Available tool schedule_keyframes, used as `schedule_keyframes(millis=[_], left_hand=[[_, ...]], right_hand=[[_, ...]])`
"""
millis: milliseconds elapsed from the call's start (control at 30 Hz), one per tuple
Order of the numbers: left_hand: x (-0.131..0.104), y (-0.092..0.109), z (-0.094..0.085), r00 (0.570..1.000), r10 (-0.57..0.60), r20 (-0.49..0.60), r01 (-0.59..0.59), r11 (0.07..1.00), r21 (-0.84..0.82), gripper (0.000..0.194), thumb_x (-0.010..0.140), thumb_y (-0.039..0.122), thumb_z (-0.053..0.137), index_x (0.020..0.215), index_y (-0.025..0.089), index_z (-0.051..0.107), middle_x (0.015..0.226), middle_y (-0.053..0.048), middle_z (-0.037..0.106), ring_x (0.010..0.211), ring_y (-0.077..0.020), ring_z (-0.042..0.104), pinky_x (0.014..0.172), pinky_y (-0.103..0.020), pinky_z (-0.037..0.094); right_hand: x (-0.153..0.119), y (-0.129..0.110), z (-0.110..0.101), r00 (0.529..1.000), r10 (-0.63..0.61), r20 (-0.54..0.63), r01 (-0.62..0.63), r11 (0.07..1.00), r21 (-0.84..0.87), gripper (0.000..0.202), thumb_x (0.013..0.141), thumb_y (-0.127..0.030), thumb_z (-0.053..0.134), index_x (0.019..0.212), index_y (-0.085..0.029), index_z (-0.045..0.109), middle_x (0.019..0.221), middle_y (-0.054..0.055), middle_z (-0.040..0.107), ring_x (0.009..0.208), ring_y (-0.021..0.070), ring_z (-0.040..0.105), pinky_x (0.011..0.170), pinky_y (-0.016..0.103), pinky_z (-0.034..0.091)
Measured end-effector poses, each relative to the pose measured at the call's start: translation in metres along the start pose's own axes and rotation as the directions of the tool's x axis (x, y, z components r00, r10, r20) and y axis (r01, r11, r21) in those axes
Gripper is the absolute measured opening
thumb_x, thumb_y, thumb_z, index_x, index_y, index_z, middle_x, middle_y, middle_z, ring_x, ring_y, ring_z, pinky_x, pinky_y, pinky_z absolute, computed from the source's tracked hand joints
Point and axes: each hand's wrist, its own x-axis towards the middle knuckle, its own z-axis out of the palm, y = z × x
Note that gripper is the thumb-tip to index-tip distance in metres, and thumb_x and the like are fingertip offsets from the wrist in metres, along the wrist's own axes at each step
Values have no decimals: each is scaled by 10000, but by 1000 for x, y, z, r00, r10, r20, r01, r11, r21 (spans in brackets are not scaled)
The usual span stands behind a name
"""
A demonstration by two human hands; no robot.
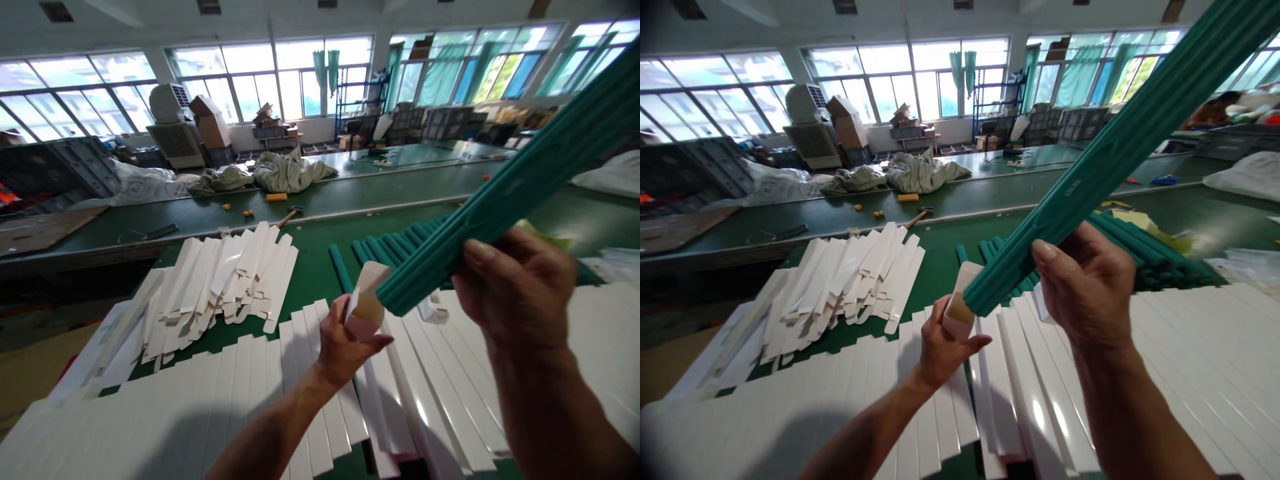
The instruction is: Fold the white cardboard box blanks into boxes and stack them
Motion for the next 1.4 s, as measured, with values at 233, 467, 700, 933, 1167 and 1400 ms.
schedule_keyframes(millis=[233,467,700,933,1167,1400], left_hand=[[-3,-5,3,985,142,-94,-136,988,73,804,612,525,847,1234,161,492,1001,-89,700,878,-243,708,788,-364,610],[-2,-5,8,987,138,-85,-123,979,161,845,590,449,874,1279,200,452,1053,-108,700,921,-300,710,788,-451,610],[-1,-8,6,989,103,-108,-78,973,217,879,563,491,877,1264,171,454,1078,-122,695,974,-290,702,829,-413,600],[-4,-7,6,975,172,-139,-152,978,146,856,638,490,844,1304,172,413,1096,-134,674,984,-296,696,836,-431,598],[-8,-9,15,958,253,-137,-202,930,309,898,609,530,840,1314,164,419,1082,-134,676,975,-305,700,825,-432,605],[0,-16,13,957,179,-228,-94,936,339,809,628,457,827,1282,174,445,1116,-143,682,987,-303,703,800,-413,603]], right_hand=[[-17,12,11,990,77,122,-58,987,-151,225,785,-312,760,975,-244,660,846,25,653,758,166,627,671,275,545],[-6,2,26,984,45,173,-5,974,-225,266,742,-340,791,925,-231,632,814,21,655,713,167,624,643,281,548],[-9,2,28,979,22,205,29,969,-244,267,752,-312,777,958,-236,626,825,6,651,727,154,626,649,267,542],[-13,6,18,976,72,203,8,929,-369,278,765,-372,767,949,-245,602,813,13,641,710,174,623,614,280,536],[-20,13,23,964,46,262,104,841,-531,328,785,-393,736,995,-223,550,844,32,647,705,175,631,646,297,532],[-26,14,33,954,-18,300,224,706,-672,231,803,-314,665,911,-224,482,805,11,570,692,156,573,639,287,485]])
